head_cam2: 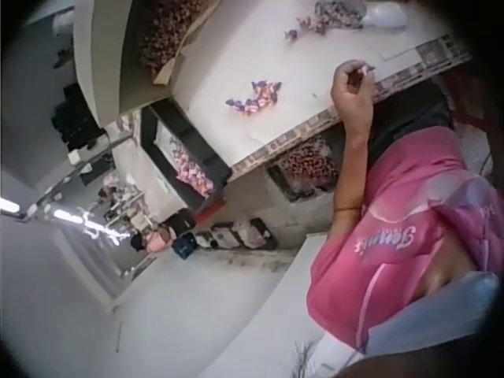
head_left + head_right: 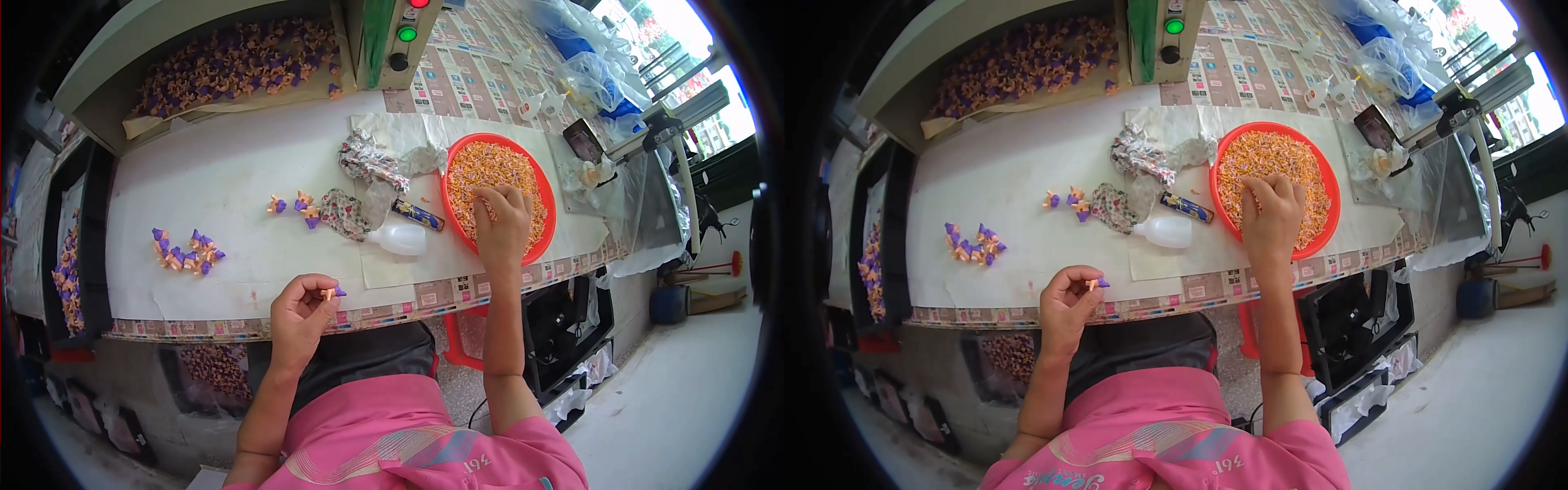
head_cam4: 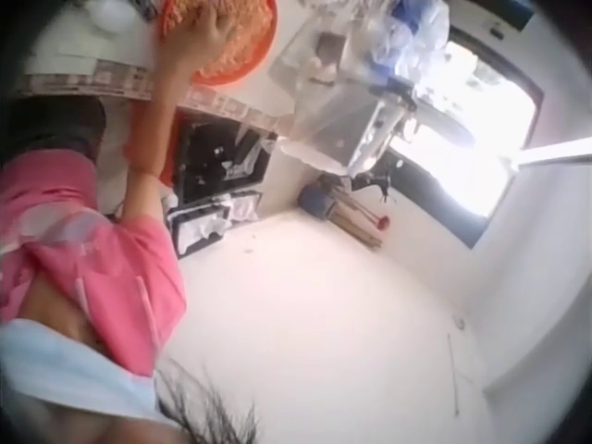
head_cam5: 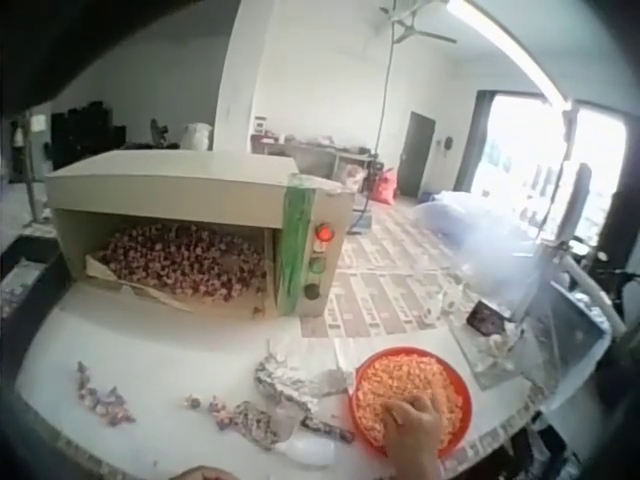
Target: Applying glue to small plastic toy components and attaching tiny beads or eyes.
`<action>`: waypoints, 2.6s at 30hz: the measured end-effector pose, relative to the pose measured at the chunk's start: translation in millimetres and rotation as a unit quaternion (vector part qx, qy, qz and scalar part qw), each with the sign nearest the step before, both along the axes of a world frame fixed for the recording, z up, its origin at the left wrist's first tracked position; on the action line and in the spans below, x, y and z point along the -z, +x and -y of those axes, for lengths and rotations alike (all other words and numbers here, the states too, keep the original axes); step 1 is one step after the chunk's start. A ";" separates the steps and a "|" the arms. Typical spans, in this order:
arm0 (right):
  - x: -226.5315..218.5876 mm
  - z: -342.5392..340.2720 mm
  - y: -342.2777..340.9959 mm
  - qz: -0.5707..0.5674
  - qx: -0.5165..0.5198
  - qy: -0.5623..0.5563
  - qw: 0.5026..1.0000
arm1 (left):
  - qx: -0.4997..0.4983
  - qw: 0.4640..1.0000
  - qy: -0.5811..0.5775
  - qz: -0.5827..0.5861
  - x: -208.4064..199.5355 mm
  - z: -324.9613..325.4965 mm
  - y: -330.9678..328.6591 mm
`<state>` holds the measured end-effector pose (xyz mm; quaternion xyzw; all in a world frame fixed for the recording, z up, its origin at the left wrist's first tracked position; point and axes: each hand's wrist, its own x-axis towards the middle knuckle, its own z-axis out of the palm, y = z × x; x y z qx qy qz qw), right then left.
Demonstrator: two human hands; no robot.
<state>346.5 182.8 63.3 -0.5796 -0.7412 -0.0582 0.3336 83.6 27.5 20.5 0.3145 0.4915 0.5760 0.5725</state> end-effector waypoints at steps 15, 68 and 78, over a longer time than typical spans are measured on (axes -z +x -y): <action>-1.3 -18.7 -15.6 0.119 -0.014 -0.069 0.990 | -0.003 1.000 0.004 0.007 -3.1 10.6 -15.9; 51.7 130.7 -167.7 -0.459 -0.238 -0.486 0.704 | 0.036 0.993 0.099 -0.045 28.3 30.5 -70.8; 52.8 133.7 -168.8 -0.462 -0.229 -0.488 0.704 | 0.009 0.989 0.117 -0.086 34.6 32.7 -66.3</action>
